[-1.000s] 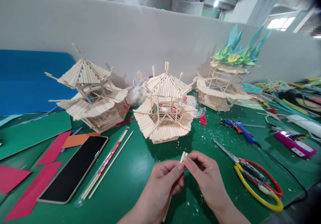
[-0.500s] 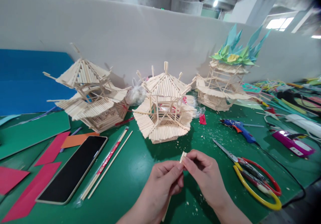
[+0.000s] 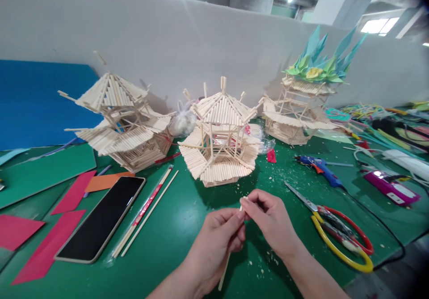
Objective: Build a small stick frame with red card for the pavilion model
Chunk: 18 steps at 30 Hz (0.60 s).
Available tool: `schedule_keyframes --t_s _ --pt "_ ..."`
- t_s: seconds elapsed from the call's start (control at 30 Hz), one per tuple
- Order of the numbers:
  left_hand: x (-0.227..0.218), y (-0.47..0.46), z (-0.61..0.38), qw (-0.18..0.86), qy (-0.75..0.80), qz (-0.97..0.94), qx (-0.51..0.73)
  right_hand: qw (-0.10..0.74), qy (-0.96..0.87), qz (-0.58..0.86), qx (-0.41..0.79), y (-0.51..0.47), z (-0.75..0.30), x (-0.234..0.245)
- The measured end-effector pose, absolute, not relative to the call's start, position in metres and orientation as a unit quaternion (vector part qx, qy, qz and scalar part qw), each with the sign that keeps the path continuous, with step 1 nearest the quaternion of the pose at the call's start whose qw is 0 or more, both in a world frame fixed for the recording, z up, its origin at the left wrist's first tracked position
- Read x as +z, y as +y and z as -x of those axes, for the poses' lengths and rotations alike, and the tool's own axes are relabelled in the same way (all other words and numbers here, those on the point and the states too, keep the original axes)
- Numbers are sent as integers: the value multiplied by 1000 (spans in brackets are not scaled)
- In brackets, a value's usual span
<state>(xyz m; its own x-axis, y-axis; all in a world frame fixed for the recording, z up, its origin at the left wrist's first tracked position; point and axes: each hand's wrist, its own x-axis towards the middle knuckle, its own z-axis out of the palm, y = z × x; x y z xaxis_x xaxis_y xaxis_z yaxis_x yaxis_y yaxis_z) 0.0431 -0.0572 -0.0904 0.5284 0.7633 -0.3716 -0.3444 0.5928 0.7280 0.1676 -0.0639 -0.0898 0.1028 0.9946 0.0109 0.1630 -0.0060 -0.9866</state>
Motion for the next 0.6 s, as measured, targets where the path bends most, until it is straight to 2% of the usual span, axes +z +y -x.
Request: schedule_keyframes --t_s 0.2,0.6 --pt "-87 -58 -44 841 342 -237 345 503 -488 554 449 -60 -166 -89" --pt "-91 -60 -45 819 362 -263 359 519 -477 553 444 -57 -165 -90"
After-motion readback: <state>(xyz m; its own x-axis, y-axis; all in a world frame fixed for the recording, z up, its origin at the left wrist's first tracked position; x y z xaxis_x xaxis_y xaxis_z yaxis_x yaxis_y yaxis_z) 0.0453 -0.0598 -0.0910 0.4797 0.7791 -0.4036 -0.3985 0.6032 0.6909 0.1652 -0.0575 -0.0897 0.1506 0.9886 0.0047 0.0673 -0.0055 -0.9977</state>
